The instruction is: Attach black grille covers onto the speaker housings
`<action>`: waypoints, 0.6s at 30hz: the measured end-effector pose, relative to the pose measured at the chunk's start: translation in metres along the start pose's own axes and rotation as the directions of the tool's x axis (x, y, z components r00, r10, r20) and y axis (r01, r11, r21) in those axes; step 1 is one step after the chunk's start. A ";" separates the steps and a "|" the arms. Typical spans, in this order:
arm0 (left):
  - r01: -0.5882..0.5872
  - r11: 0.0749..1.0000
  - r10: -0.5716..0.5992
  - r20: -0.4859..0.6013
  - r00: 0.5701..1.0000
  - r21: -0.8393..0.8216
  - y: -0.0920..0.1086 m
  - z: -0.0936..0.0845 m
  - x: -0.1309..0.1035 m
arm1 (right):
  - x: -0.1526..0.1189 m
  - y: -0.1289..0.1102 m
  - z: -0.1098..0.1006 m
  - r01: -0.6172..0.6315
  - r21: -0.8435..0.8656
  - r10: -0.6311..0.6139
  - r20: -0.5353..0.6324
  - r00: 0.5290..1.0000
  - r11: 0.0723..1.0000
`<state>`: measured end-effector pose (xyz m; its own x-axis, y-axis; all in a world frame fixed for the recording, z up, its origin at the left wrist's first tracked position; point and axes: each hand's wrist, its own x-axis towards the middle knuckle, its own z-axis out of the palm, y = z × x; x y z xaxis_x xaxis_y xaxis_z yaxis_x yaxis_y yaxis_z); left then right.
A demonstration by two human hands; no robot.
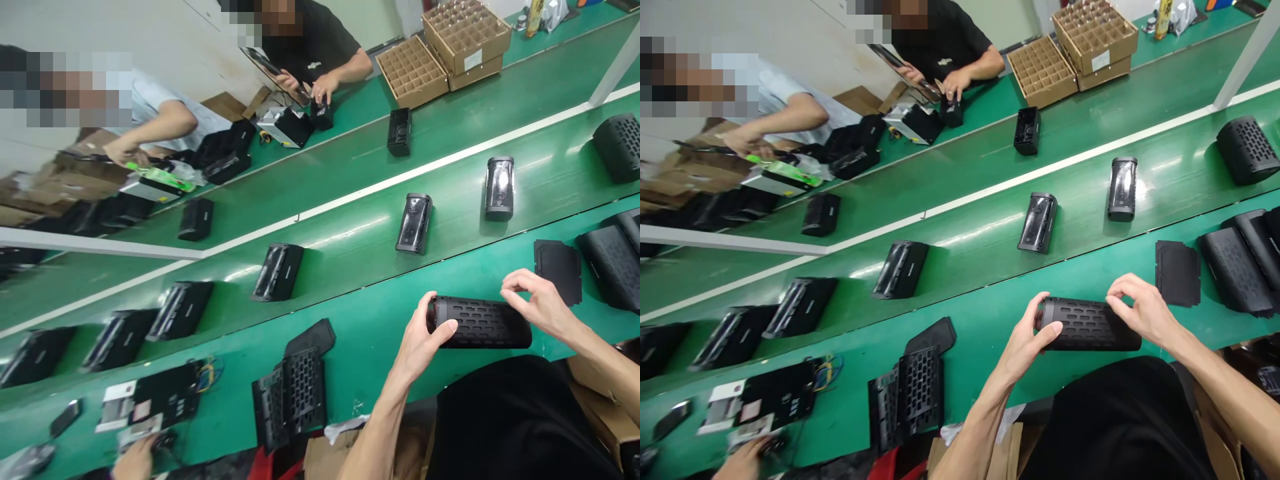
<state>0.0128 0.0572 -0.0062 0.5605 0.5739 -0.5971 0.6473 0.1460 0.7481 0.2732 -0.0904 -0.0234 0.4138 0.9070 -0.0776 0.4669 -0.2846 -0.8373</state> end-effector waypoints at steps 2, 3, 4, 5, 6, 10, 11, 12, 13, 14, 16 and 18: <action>0.006 1.000 -0.006 0.004 1.000 0.023 0.005 0.000 0.000 | -0.004 -0.008 0.007 0.113 0.039 -0.115 0.054 0.992 0.993; 0.011 0.999 -0.011 0.001 1.000 0.037 0.008 0.001 0.000 | -0.005 -0.012 0.011 0.149 0.034 -0.152 0.088 0.984 0.988; 0.018 0.998 -0.018 -0.005 1.000 0.052 0.011 0.002 0.000 | -0.004 -0.015 0.014 0.179 0.014 -0.180 0.122 0.976 0.984; 0.026 0.998 -0.025 -0.014 1.000 0.064 0.013 0.003 0.000 | -0.003 -0.017 0.017 0.206 -0.017 -0.201 0.153 0.968 0.978; 0.033 0.997 -0.031 -0.024 0.999 0.075 0.016 0.004 0.000 | -0.002 -0.019 0.020 0.234 -0.058 -0.220 0.179 0.959 0.971; 0.062 0.992 -0.056 -0.058 0.997 0.106 0.023 0.007 -0.001 | 0.006 -0.019 0.026 0.325 -0.203 -0.275 0.238 0.931 0.924; 0.068 0.991 -0.062 -0.060 0.996 0.111 0.024 0.007 -0.001 | 0.008 -0.019 0.027 0.337 -0.226 -0.280 0.248 0.927 0.914; 0.073 0.990 -0.066 -0.061 0.996 0.117 0.025 0.007 -0.001 | 0.009 -0.019 0.028 0.343 -0.248 -0.280 0.254 0.926 0.906; 0.074 0.990 -0.067 -0.062 0.996 0.122 0.026 0.008 -0.001 | 0.010 -0.019 0.029 0.344 -0.270 -0.277 0.257 0.926 0.899; 0.074 0.989 -0.066 -0.066 0.996 0.128 0.027 0.008 -0.001 | 0.011 -0.020 0.031 0.346 -0.292 -0.275 0.258 0.926 0.892; 0.075 0.987 -0.065 -0.074 0.995 0.143 0.028 0.009 -0.001 | 0.013 -0.022 0.035 0.355 -0.326 -0.281 0.253 0.926 0.876; 0.081 0.984 -0.069 -0.079 0.994 0.158 0.027 0.011 -0.001 | 0.015 -0.024 0.040 0.369 -0.334 -0.297 0.246 0.923 0.867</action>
<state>0.0355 0.0522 0.0113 0.4720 0.6239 -0.6228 0.7641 0.0629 0.6420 0.2372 -0.0581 -0.0258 0.0506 0.9978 0.0439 0.8186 -0.0162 -0.5741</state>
